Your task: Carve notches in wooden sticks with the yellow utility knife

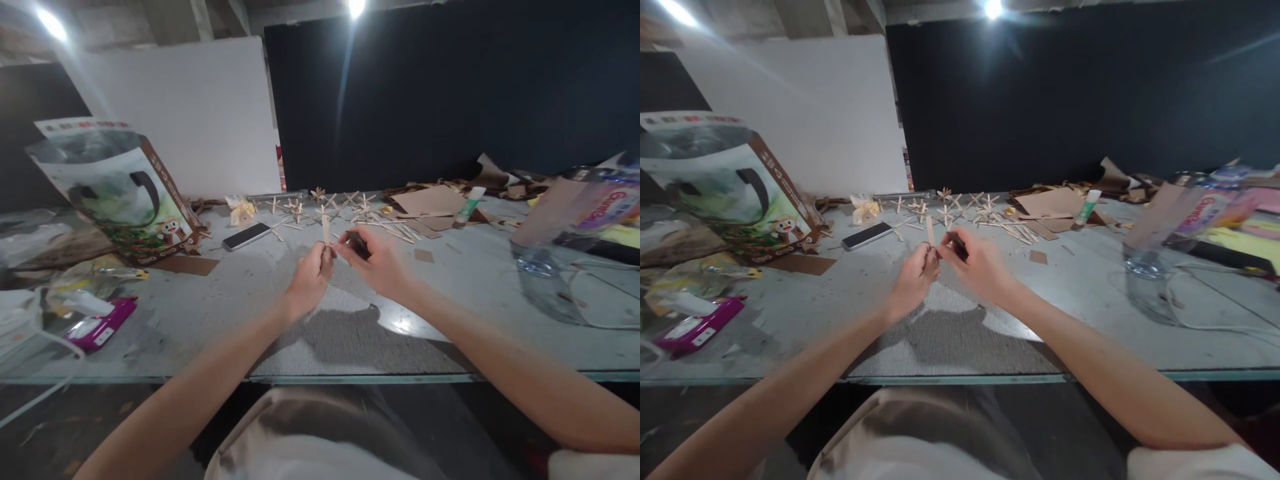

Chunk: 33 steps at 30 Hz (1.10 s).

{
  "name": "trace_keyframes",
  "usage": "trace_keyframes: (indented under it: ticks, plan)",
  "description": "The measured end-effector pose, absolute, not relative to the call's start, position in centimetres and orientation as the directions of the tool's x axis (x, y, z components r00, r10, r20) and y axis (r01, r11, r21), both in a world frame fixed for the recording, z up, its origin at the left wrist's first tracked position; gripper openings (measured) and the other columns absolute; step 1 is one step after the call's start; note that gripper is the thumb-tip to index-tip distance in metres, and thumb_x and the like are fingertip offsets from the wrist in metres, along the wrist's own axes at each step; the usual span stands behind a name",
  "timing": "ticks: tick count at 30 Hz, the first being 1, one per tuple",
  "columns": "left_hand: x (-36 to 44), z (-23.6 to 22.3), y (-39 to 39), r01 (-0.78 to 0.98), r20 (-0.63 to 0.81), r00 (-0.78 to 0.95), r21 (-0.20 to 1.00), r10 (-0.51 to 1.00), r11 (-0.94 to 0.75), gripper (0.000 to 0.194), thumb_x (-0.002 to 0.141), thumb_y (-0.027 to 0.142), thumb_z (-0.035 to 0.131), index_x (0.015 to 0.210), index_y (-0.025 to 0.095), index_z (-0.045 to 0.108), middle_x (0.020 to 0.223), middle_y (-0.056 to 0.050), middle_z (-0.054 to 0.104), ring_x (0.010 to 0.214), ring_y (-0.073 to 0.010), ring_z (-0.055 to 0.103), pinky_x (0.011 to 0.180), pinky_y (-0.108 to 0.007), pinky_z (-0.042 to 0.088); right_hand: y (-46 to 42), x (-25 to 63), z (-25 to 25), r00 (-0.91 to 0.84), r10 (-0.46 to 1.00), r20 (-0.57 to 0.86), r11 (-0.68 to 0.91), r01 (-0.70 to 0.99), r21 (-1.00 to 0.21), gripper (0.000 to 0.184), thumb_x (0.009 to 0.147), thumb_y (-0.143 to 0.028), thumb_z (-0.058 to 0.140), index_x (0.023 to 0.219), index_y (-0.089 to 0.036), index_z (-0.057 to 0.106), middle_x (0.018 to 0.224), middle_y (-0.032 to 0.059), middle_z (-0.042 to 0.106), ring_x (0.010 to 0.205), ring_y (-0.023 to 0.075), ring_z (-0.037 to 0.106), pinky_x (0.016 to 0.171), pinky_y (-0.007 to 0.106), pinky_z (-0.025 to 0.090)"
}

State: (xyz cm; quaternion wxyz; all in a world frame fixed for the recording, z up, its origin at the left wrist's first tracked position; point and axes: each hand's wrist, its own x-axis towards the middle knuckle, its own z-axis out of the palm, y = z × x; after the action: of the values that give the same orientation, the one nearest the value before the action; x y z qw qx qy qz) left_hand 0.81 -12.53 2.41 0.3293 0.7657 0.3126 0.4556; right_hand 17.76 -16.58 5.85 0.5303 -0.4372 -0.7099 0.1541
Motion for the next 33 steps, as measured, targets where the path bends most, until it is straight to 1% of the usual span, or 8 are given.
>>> trace_keyframes:
  ticks: [2,4,6,13,19,23,27,33]
  plan:
    - [0.8,2.5,-12.7,0.218,0.49,0.396,0.771,0.777,-0.598,0.032,0.107,0.047,0.042,0.084,0.025,0.046,0.063,0.004,0.046,0.055,-0.0133,0.043,0.056,-0.029,0.035,-16.3,17.8,5.7,-0.057,0.771,0.635,0.551,0.56,-0.619,0.03,0.093,-0.053,0.067,0.094,-0.023,0.061,0.07,-0.0012,0.061,0.061,0.0155,0.053,0.063,0.031,0.039]
    - [0.8,2.6,-12.9,0.253,0.493,0.411,0.746,0.767,-0.615,0.025,0.106,0.038,0.043,0.085,0.025,0.048,0.062,0.004,0.046,0.055,-0.0136,0.043,0.057,-0.029,0.034,-16.0,17.9,5.6,-0.08,0.778,0.623,0.53,0.615,-0.583,0.03,0.094,-0.052,0.066,0.096,-0.023,0.06,0.071,-0.0004,0.063,0.061,0.0162,0.054,0.063,0.031,0.039]
    - [0.8,2.7,-13.1,0.286,0.497,0.434,0.715,0.751,-0.638,0.021,0.105,0.034,0.044,0.086,0.024,0.051,0.062,0.004,0.048,0.055,-0.014,0.044,0.059,-0.029,0.035,-15.7,18.1,5.4,-0.114,0.782,0.613,0.525,0.649,-0.55,0.029,0.096,-0.052,0.062,0.098,-0.023,0.06,0.073,0.0008,0.065,0.061,0.0168,0.055,0.062,0.03,0.039]
    - [0.7,3.0,-13.3,0.355,0.45,0.484,0.683,0.751,-0.638,0.025,0.107,0.034,0.036,0.097,0.022,0.055,0.069,0.002,0.053,0.06,-0.0145,0.05,0.064,-0.029,0.037,-15.1,18.6,4.8,-0.211,0.767,0.606,0.552,0.698,-0.455,0.02,0.104,-0.042,0.051,0.101,-0.024,0.058,0.083,0.0053,0.071,0.071,0.0211,0.065,0.064,0.029,0.04]
    - [0.7,2.7,-12.9,0.412,0.46,0.49,0.626,0.74,-0.662,0.028,0.109,0.036,0.035,0.094,0.023,0.053,0.072,0.001,0.056,0.063,-0.0153,0.052,0.066,-0.03,0.038,-15.3,18.6,4.7,-0.269,0.768,0.58,0.516,0.797,-0.314,0.019,0.109,-0.036,0.043,0.104,-0.022,0.056,0.089,0.0079,0.073,0.071,0.0212,0.062,0.063,0.03,0.032]
    - [0.5,2.4,-12.7,0.436,0.453,0.499,0.605,0.738,-0.666,0.023,0.108,0.033,0.038,0.095,0.023,0.054,0.071,0.001,0.056,0.063,-0.0157,0.054,0.065,-0.029,0.038,-15.5,18.4,4.5,-0.282,0.789,0.546,0.506,0.802,-0.317,0.025,0.11,-0.036,0.036,0.1,-0.022,0.054,0.087,0.008,0.07,0.067,0.0195,0.057,0.06,0.03,0.028]
    - [0.4,2.4,-12.7,0.437,0.456,0.506,0.596,0.732,-0.673,0.021,0.108,0.032,0.04,0.095,0.023,0.054,0.073,0.001,0.058,0.065,-0.0156,0.056,0.064,-0.028,0.039,-15.2,18.3,4.2,-0.28,0.786,0.551,0.524,0.776,-0.353,0.025,0.11,-0.037,0.036,0.098,-0.023,0.053,0.082,0.0055,0.066,0.063,0.0182,0.052,0.059,0.03,0.027]
    - [0.7,2.4,-12.9,0.462,0.44,0.478,0.609,0.76,-0.644,0.023,0.107,0.031,0.039,0.092,0.022,0.054,0.072,0.001,0.057,0.064,-0.0157,0.054,0.066,-0.03,0.037,-14.8,18.3,4.1,-0.237,0.78,0.58,0.535,0.733,-0.42,0.022,0.104,-0.04,0.043,0.091,-0.024,0.052,0.075,0.0032,0.063,0.063,0.0181,0.053,0.062,0.029,0.031]
